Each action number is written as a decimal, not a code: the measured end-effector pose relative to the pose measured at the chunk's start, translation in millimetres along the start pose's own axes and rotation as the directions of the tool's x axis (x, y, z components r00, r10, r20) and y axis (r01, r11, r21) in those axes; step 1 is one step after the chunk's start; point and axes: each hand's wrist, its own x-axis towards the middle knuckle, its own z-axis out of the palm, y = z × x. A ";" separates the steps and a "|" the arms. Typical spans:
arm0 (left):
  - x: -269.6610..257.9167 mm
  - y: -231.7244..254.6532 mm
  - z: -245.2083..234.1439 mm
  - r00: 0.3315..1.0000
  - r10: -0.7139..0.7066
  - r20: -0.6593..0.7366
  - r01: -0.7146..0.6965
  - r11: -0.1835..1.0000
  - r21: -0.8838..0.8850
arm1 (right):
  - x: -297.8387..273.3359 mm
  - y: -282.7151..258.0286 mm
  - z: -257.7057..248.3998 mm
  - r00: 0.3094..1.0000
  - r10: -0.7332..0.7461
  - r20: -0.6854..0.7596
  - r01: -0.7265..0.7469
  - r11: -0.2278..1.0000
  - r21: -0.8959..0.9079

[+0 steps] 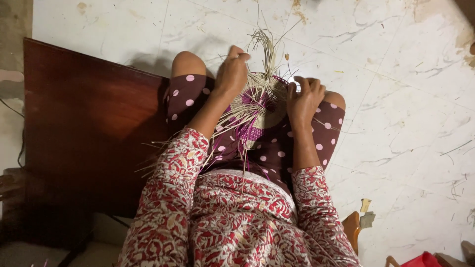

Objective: A person is sitting on a low platform and weaving a decorative hand fan using natural and purple-dyed fibers.

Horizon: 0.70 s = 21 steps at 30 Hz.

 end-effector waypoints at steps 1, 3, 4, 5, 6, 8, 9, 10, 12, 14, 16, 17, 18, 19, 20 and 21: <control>3.6 -4.4 12.1 1.000 0.003 0.001 -0.003 1.000 0.001 | 2.5 -2.0 5.3 1.000 0.002 -0.002 -0.002 1.000 0.000; 10.2 -13.7 36.9 0.988 -0.016 0.152 0.020 1.000 -0.023 | 6.4 -5.5 15.7 0.997 -0.063 -0.045 0.072 0.969 0.237; 12.7 -11.0 42.2 0.988 -0.014 0.156 0.018 1.000 -0.023 | 5.4 -11.1 15.7 0.997 -0.060 -0.045 0.069 0.969 0.235; 15.7 -8.1 47.2 0.985 -0.040 0.167 0.027 0.996 0.082 | 5.0 -16.6 15.7 0.994 -0.004 0.113 -0.026 0.965 0.263; 18.6 -5.0 52.5 0.982 -0.067 0.174 0.034 0.982 0.187 | 4.6 -21.9 15.7 0.962 0.046 0.269 -0.123 0.953 0.275; 21.2 -2.2 58.6 0.985 -0.065 0.163 0.031 0.979 0.200 | -0.1 -20.6 18.7 0.946 0.070 0.317 -0.163 0.947 0.278; 23.2 -1.0 61.3 0.987 -0.060 0.146 0.028 0.977 0.212 | -1.5 -20.2 20.6 0.928 0.088 0.362 -0.198 0.939 0.280; 27.3 -10.8 71.0 0.987 -0.062 0.149 0.029 0.977 0.213 | -0.6 -20.5 22.9 0.927 0.090 0.364 -0.201 0.939 0.280; 33.5 -28.8 92.4 0.993 -0.084 0.078 0.071 0.984 0.165 | -0.5 -19.5 25.3 0.936 0.090 0.340 -0.201 0.930 0.308; 32.7 -26.2 82.4 0.994 -0.069 0.080 0.056 0.988 0.145 | -0.5 -19.4 32.2 0.952 0.072 0.297 -0.163 0.942 0.294; 30.3 -25.0 73.8 0.995 -0.061 0.083 0.050 0.991 0.124 | 0.1 -26.1 32.4 0.964 0.052 0.262 -0.127 0.952 0.278; 29.5 -24.1 70.2 0.994 -0.046 0.095 0.038 0.996 0.078 | 2.1 -32.3 29.0 0.966 0.062 0.250 -0.138 0.944 0.300; 28.7 -23.4 66.5 0.994 -0.030 0.107 0.027 0.999 0.032 | 4.0 -38.6 25.7 0.969 0.073 0.238 -0.149 0.935 0.321; 28.1 -23.3 65.0 0.994 -0.031 0.107 0.028 0.999 0.033 | 4.4 -38.4 30.4 0.968 0.073 0.239 -0.150 0.935 0.322; 27.6 -23.3 63.5 0.992 -0.030 0.121 0.027 0.999 0.026 | 5.0 -38.4 35.2 0.974 0.065 0.219 -0.134 0.938 0.319; 27.1 -23.0 62.2 0.990 -0.028 0.135 0.026 0.999 0.018 | 5.5 -38.1 39.7 0.978 0.056 0.199 -0.118 0.941 0.316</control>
